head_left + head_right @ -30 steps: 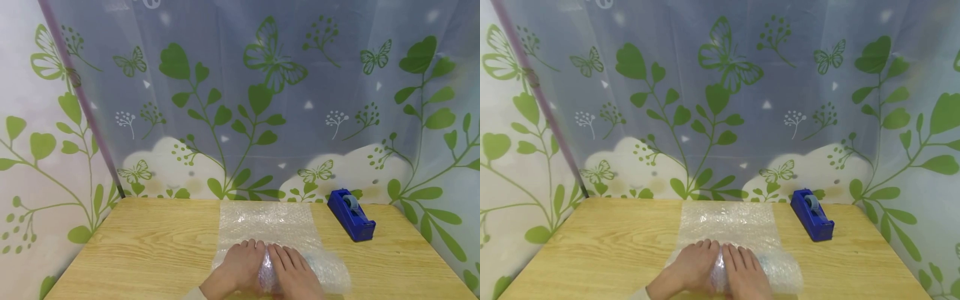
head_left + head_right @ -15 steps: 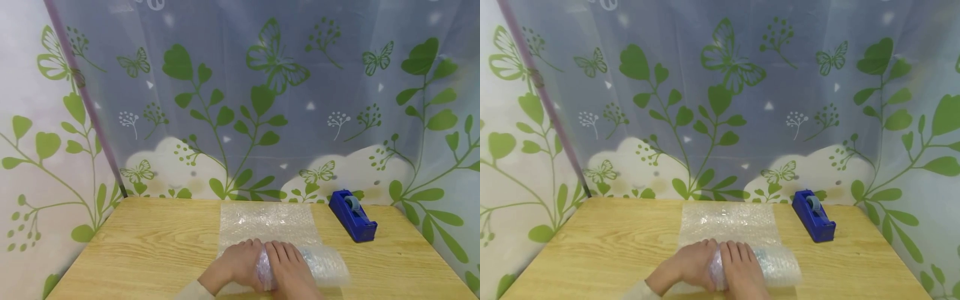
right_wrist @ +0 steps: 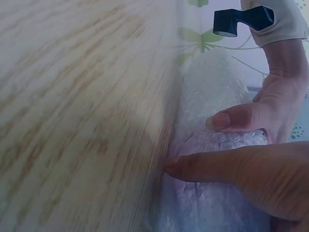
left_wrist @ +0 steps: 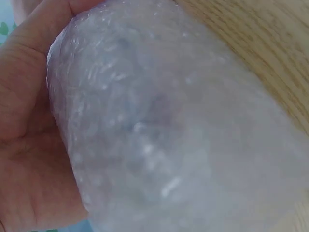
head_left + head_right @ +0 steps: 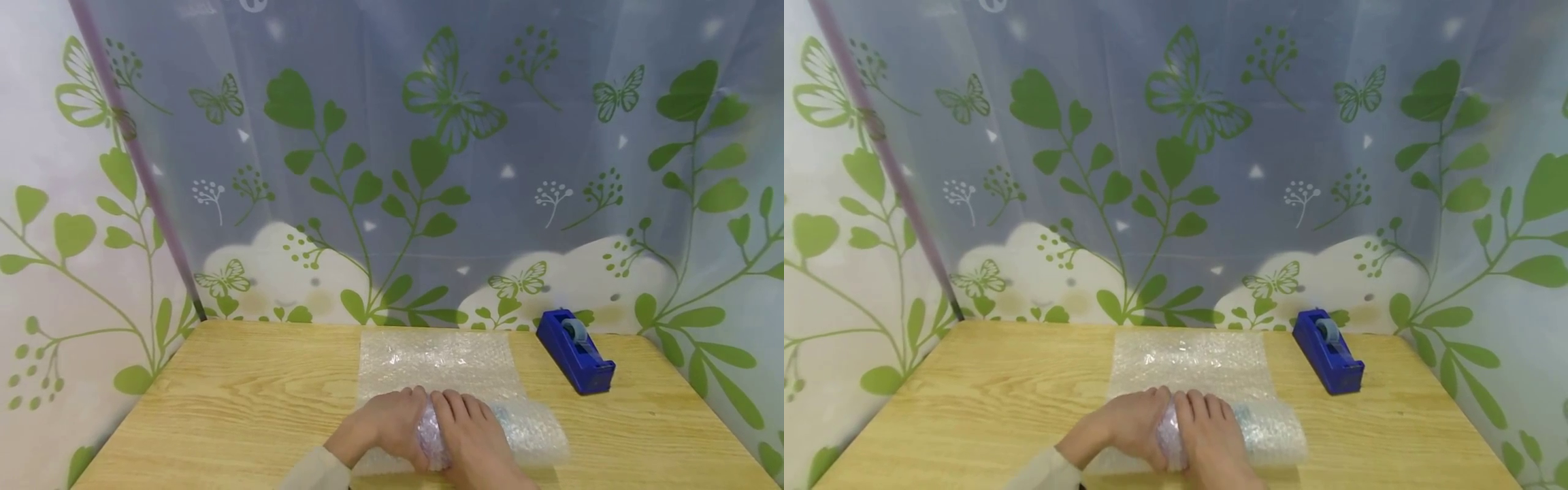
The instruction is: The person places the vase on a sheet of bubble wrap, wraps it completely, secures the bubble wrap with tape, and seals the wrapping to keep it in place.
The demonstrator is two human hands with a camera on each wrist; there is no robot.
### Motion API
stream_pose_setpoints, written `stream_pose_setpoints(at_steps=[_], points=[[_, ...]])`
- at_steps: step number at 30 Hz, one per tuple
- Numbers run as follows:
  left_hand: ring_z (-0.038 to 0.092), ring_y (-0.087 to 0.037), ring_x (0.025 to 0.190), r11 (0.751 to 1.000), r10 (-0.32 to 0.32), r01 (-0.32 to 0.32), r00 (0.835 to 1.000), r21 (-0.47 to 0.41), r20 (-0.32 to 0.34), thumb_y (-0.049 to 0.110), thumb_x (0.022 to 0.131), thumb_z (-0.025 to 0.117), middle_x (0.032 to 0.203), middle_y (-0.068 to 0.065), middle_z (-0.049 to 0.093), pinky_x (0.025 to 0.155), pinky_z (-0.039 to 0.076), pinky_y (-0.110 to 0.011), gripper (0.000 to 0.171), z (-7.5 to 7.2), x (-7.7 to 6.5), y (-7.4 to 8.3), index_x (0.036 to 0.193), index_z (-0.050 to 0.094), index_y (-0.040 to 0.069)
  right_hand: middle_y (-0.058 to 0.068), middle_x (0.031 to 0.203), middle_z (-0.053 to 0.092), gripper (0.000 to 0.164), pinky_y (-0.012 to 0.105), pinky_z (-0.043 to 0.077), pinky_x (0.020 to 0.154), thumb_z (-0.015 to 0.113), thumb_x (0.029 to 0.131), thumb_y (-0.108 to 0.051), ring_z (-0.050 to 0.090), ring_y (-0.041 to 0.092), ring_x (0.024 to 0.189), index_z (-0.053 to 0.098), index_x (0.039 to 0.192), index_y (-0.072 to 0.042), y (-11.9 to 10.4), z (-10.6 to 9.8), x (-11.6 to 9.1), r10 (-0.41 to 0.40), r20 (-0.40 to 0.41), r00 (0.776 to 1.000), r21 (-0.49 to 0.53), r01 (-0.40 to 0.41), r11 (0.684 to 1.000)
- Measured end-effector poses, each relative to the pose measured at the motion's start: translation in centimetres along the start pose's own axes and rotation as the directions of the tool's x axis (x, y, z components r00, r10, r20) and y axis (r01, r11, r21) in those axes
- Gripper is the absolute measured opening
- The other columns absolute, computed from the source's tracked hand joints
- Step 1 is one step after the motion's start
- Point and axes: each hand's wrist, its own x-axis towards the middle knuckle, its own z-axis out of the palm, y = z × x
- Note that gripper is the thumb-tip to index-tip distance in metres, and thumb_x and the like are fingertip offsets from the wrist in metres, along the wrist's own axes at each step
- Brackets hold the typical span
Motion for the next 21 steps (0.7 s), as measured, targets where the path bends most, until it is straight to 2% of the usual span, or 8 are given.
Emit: stream_pose_setpoints(at_steps=[6, 12, 18, 21], points=[[0.054, -0.009, 0.077, 1.000, 0.018, -0.018, 0.999, -0.020, 0.036, 0.038, 0.055, 0.088, 0.087, 0.002, 0.052, 0.069, 0.047, -0.024, 0.072, -0.5, 0.2, 0.0, 0.108, 0.049, 0.009, 0.015, 0.114, 0.051, 0.094, 0.046, 0.046, 0.084, 0.087, 0.055, -0.045, 0.052, 0.033, 0.100, 0.046, 0.126, 0.000, 0.0, 0.1, 0.1, 0.008, -0.054, 0.999, 0.007, -0.007, 1.000], [0.052, -0.007, 0.072, 0.997, 0.044, -0.040, 0.997, -0.061, 0.059, 0.035, 0.055, 0.088, 0.084, 0.004, 0.052, 0.064, 0.046, -0.022, 0.068, -0.6, 0.4, -0.1, 0.105, 0.050, 0.010, 0.015, 0.112, 0.052, 0.089, 0.047, 0.047, 0.080, 0.084, 0.060, -0.046, 0.053, 0.033, 0.098, 0.046, 0.125, 0.001, 0.1, -0.2, 0.2, 0.010, -0.004, 1.000, 0.010, -0.010, 1.000], [0.050, -0.004, 0.071, 0.979, 0.128, -0.115, 0.989, -0.169, 0.072, 0.029, 0.057, 0.088, 0.085, 0.007, 0.048, 0.063, 0.045, -0.019, 0.061, -0.5, 0.4, -0.5, 0.103, 0.050, 0.013, 0.014, 0.110, 0.053, 0.086, 0.047, 0.047, 0.079, 0.084, 0.059, -0.041, 0.053, 0.032, 0.096, 0.046, 0.125, -0.001, 0.3, -0.7, 0.3, -0.008, 0.044, 0.999, 0.037, 0.006, 0.999], [0.049, -0.004, 0.071, 0.972, 0.148, -0.131, 0.986, -0.193, 0.073, 0.028, 0.057, 0.087, 0.084, 0.008, 0.048, 0.062, 0.044, -0.018, 0.060, -0.4, 0.5, -0.5, 0.102, 0.050, 0.014, 0.013, 0.112, 0.052, 0.087, 0.048, 0.047, 0.081, 0.084, 0.060, -0.042, 0.053, 0.031, 0.097, 0.045, 0.126, -0.002, 0.5, -1.0, 0.4, -0.011, 0.087, 0.996, 0.050, 0.006, 0.999]])
